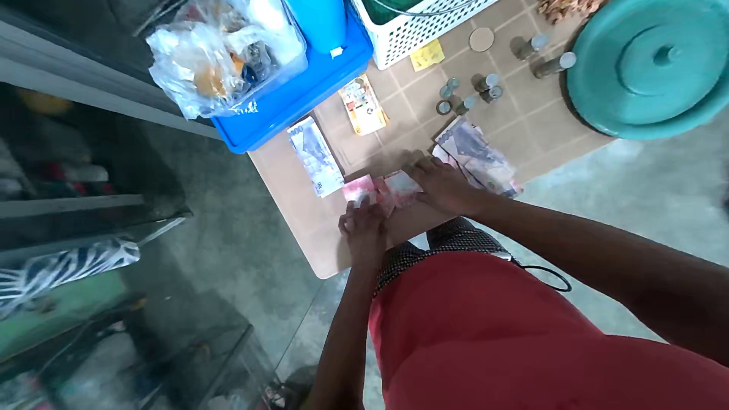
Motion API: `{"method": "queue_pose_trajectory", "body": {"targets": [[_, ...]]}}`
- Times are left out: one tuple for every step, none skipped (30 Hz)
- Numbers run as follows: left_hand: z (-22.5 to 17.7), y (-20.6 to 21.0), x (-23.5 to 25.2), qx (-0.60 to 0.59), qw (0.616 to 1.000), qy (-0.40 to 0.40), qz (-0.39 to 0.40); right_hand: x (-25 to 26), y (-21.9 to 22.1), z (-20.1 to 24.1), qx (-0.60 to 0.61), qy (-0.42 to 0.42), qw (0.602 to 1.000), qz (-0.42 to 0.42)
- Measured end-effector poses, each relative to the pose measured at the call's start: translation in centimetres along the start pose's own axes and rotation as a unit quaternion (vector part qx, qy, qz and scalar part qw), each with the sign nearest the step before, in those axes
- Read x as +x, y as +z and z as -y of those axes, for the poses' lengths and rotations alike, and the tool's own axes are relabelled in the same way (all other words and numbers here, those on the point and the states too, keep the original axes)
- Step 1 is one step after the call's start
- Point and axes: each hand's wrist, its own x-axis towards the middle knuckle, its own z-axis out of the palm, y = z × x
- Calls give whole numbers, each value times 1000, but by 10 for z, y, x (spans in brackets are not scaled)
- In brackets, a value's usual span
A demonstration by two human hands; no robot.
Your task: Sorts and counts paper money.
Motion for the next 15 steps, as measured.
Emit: {"method": "queue_pose_trajectory", "body": {"targets": [[2, 1, -1, -7, 1000, -12, -5, 6, 4, -2, -5, 12, 1000, 21], [4, 1, -2, -16, 999, -23, -17, 8, 8, -6, -1, 13, 1000, 25], [6, 3, -3, -21, 999, -33, -38, 9, 12, -10, 7, 7, 1000, 18], [8, 5, -2, -22, 997, -42, -57, 9, 13, -12, 18, 3, 1000, 9], [9, 4, 1, -23, 996, -53, -65, 9, 13, -12, 30, 6, 1000, 3], [10, 3, 5, -20, 996, -68, -60, 11, 11, -12, 35, 10, 999, -3], [11, 1, 9, -11, 995, -80, -53, 14, 8, -10, 34, 14, 999, -3], [13, -1, 13, -4, 995, -88, -45, 17, 7, -9, 27, 21, 999, 3], [16, -4, 15, 4, 995, -86, -45, 22, 7, -9, 18, 28, 999, 14], [19, -6, 18, 10, 996, -78, -51, 25, 6, -9, 10, 32, 999, 26], [22, -10, 19, 9, 995, -69, -70, 28, 4, -9, 3, 28, 999, 33], [24, -15, 20, -2, 994, -68, -86, 29, 3, -9, 0, 24, 999, 39], [25, -25, 19, -29, 992, -84, -92, 29, 2, -10, 4, 19, 999, 42], [25, -39, 18, -67, 987, -113, -93, 27, 2, -12, 23, 3, 999, 27], [27, -53, 17, -117, 978, -142, -99, 23, 1, -17, 51, -20, 998, 0]]}}
